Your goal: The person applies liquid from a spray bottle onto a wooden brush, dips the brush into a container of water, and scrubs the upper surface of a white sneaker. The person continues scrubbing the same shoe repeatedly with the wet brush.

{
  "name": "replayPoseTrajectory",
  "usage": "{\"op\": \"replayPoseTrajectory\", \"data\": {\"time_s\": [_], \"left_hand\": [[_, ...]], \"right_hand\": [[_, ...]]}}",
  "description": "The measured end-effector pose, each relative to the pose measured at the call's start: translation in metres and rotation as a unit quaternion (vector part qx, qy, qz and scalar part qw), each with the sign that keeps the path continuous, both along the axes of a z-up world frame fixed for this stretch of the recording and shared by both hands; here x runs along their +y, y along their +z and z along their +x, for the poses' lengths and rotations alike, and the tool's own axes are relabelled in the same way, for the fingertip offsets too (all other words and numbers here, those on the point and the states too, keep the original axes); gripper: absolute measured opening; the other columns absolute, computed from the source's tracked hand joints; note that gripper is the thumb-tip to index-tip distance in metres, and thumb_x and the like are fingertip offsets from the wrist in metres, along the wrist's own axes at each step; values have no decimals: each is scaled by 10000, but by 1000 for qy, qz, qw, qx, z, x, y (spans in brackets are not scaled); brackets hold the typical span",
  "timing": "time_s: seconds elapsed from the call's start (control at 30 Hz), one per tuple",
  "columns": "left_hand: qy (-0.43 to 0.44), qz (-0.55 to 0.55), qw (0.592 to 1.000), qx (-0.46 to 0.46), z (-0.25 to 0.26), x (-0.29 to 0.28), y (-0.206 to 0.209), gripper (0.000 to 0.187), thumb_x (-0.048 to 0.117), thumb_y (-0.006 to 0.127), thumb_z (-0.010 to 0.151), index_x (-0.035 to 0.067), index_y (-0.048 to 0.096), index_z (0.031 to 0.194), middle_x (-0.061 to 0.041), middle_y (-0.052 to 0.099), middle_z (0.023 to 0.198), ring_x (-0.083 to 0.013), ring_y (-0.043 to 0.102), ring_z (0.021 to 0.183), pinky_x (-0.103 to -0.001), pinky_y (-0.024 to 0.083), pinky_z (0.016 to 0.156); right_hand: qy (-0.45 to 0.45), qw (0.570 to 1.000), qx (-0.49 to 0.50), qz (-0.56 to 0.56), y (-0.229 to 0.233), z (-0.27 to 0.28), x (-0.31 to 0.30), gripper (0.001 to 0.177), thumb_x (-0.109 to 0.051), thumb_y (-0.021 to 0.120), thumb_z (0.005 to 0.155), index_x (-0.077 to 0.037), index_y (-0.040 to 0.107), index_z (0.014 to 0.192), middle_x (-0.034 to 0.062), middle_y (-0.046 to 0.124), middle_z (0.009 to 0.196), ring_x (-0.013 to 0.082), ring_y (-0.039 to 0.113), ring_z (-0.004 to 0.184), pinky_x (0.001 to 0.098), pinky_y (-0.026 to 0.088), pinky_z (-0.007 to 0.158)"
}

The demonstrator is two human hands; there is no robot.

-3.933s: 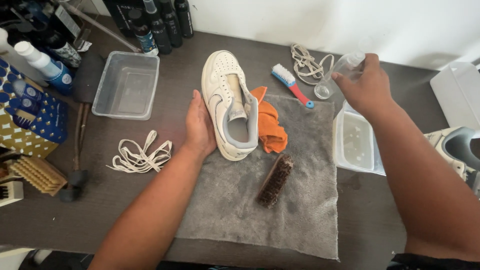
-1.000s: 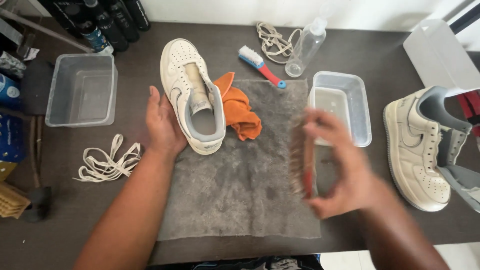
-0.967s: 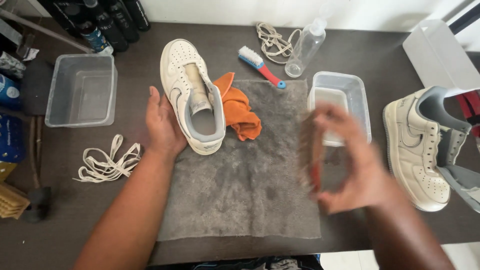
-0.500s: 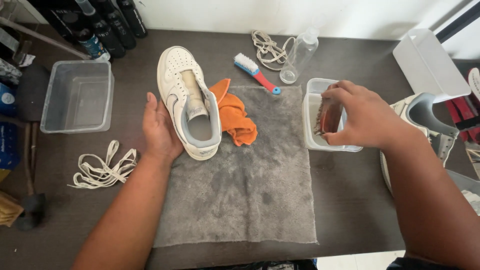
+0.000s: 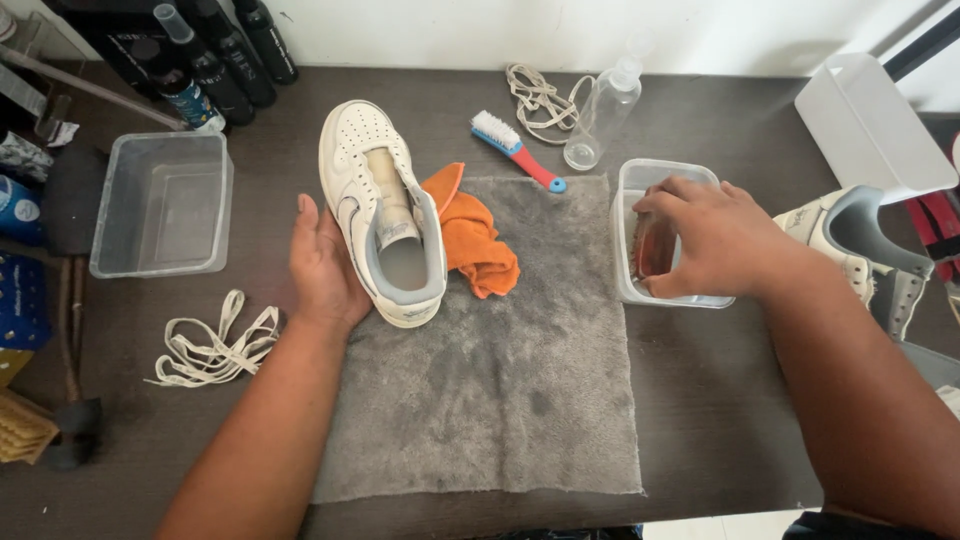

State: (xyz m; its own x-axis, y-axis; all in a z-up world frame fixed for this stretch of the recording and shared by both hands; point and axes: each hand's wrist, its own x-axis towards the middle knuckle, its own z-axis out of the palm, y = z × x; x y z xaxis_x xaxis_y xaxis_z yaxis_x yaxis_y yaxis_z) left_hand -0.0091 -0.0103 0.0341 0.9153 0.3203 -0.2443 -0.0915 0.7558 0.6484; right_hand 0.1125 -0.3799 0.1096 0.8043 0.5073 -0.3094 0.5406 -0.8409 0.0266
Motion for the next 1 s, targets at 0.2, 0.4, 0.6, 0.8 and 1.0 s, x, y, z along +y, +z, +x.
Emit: {"op": "replayPoseTrajectory", "data": {"time_s": [0.2, 0.4, 0.6, 0.8, 1.0], "left_hand": [[-6, -7, 1000, -29, 2, 2, -8, 854, 608, 423, 903, 39, 500, 1536, -244, 623, 1469, -406, 591, 1380, -526, 468, 1179], [-6, -6, 1000, -16, 1, 2, -6, 874, 616, 442, 879, 48, 493, 1541, -243, 618, 1474, -403, 592, 1376, -528, 471, 1172], [-3, -11, 1000, -23, 2, 3, -10, 851, 608, 427, 902, 47, 513, 1537, -239, 637, 1450, -398, 604, 1360, -515, 473, 1172], [3, -8, 1000, -16, 3, 3, -11, 856, 613, 425, 898, 58, 513, 1544, -227, 638, 1454, -385, 603, 1362, -499, 480, 1170], [-3, 7, 1000, -7, 1, 1, -5, 882, 627, 430, 872, 54, 512, 1537, -242, 639, 1453, -402, 601, 1369, -522, 475, 1172]], "right_hand": [[-5, 1000, 13, -7, 2, 0, 2, 980, -576, 813, 648, -254, 505, 1521, -9, 488, 1555, 248, 495, 1413, 492, 338, 1177], [-12, 999, 25, -30, 8, -2, 7, 968, -595, 804, 666, -269, 489, 1521, -12, 471, 1569, 260, 500, 1417, 517, 322, 1193], [-17, 998, 30, -49, 9, -3, 11, 934, -582, 799, 674, -287, 498, 1507, -18, 498, 1539, 254, 522, 1396, 501, 318, 1192], [-19, 998, 26, -56, 8, -3, 12, 928, -591, 795, 678, -306, 496, 1510, -24, 490, 1560, 238, 509, 1419, 498, 321, 1192], [-15, 998, 22, -55, 7, -3, 11, 923, -595, 806, 666, -307, 511, 1492, -29, 519, 1518, 232, 533, 1394, 505, 337, 1176]]}}
